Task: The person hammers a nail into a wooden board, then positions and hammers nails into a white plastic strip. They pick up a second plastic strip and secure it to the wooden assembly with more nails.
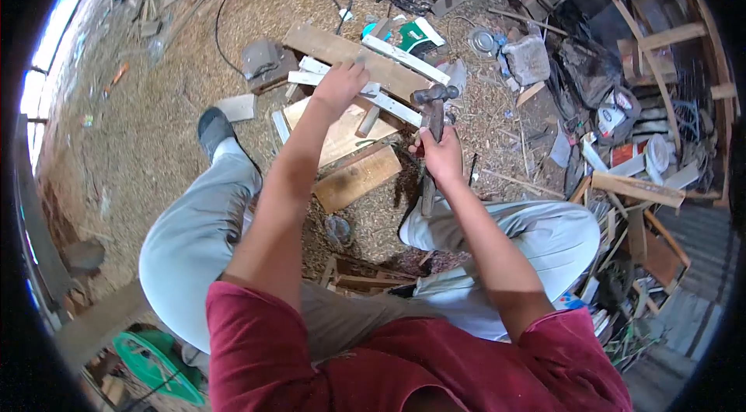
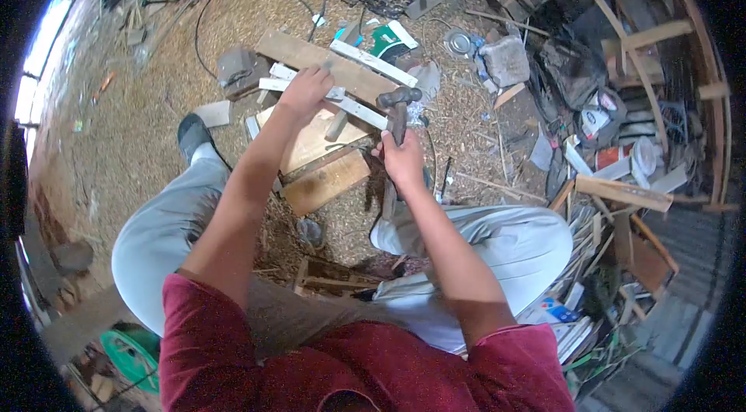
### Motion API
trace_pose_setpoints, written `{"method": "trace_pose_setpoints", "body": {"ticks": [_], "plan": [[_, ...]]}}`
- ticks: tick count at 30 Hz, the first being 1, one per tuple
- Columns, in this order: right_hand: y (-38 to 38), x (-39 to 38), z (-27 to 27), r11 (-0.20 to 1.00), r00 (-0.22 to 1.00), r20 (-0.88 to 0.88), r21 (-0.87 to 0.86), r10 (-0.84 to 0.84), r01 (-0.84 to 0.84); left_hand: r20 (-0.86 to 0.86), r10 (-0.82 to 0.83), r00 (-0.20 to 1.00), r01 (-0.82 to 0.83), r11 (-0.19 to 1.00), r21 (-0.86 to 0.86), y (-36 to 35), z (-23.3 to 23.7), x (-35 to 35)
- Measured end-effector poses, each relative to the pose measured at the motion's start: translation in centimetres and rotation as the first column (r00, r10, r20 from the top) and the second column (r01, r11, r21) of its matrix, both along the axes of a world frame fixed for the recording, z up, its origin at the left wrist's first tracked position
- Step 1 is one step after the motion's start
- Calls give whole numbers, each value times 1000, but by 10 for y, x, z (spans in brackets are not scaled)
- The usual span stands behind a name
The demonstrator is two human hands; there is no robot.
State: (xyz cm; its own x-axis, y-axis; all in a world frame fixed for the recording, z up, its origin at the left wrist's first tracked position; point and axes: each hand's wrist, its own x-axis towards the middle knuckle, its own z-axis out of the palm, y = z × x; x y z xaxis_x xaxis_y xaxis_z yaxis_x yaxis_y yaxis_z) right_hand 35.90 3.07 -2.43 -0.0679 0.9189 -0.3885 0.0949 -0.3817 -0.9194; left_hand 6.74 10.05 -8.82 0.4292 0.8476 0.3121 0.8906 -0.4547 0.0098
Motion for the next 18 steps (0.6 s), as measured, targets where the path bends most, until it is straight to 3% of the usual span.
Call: {"method": "trace_pose_setpoints", "body": {"ticks": [2,4,6,10,12,14,18], "plan": [[4,5,-26,996,987,157,84,19,-32,-83,24,996,-19,998,65,-2,-3,3],[5,2,-26,982,933,360,172,5,-72,-88,22,996,-28,997,-72,-2,14,9],[4,-3,-7,957,800,600,250,-33,-149,-107,-2,994,-21,978,-210,-3,36,15],[15,-9,-16,994,822,567,107,-51,-12,-204,-119,972,102,991,-92,14,38,19],[20,-9,-24,990,866,490,139,-96,31,-241,-145,960,130,988,-79,15,42,25],[21,-10,-31,988,893,435,142,-117,60,-258,-134,957,119,990,-74,10,46,29],[20,-21,-32,987,934,332,134,-132,92,-268,13,963,-51,989,-137,-30,49,34]]}}
